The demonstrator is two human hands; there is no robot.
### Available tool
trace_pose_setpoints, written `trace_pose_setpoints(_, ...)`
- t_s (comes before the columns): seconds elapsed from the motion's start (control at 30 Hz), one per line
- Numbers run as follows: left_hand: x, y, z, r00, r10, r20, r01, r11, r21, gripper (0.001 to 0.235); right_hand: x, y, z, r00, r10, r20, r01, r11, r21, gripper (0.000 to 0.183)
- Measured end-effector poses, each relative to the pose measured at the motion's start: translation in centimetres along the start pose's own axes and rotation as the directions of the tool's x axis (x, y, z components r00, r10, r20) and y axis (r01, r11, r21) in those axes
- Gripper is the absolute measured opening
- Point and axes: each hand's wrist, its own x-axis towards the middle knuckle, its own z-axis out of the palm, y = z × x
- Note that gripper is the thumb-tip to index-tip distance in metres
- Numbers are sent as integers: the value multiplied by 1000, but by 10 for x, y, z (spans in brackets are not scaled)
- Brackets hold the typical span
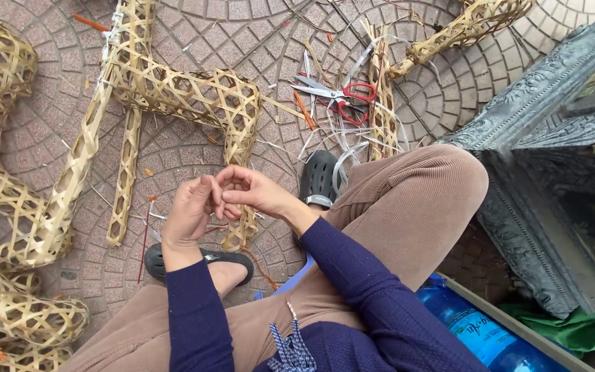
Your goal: Assembling decorative animal-shaped structures from woven bamboo strips using plastic ties and scissors.
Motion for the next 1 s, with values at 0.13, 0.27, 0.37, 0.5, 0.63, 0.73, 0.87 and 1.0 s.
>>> trace_pose_setpoints(0.13, 8, -13, -10, 987, -6, -158, 6, 1000, 1, 51, 24, -18, -33, 994, -5, -108, -18, 978, -206, 18)
trace_pose_setpoints(0.27, 4, 11, -8, 953, 73, -293, 31, 941, 336, 30, 68, -8, -154, 709, -288, -643, -57, 887, -459, 18)
trace_pose_setpoints(0.37, 4, 23, -6, 931, -3, -365, 146, 919, 365, 48, 89, 37, -279, 581, -374, -723, -317, 715, -623, 19)
trace_pose_setpoints(0.5, 10, 30, -1, 931, -99, -352, 255, 865, 431, 75, 89, 48, -310, 764, -437, -475, -451, 164, -877, 29)
trace_pose_setpoints(0.63, 16, -46, -34, 958, -66, -277, 247, 678, 693, 61, 93, 27, -282, 801, -334, -498, -501, 82, -861, 39)
trace_pose_setpoints(0.73, 24, -51, -20, 904, -333, -267, 424, 625, 655, 61, 102, 34, -301, 785, -309, -537, -579, -56, -814, 37)
trace_pose_setpoints(0.87, 33, -80, -27, 938, -264, -225, 334, 515, 790, 69, 104, 44, -324, 792, -296, -535, -598, -195, -777, 27)
trace_pose_setpoints(1.0, 26, -76, -22, 920, -309, -241, 381, 554, 740, 64, 90, 23, -275, 776, -303, -553, -598, -75, -798, 31)
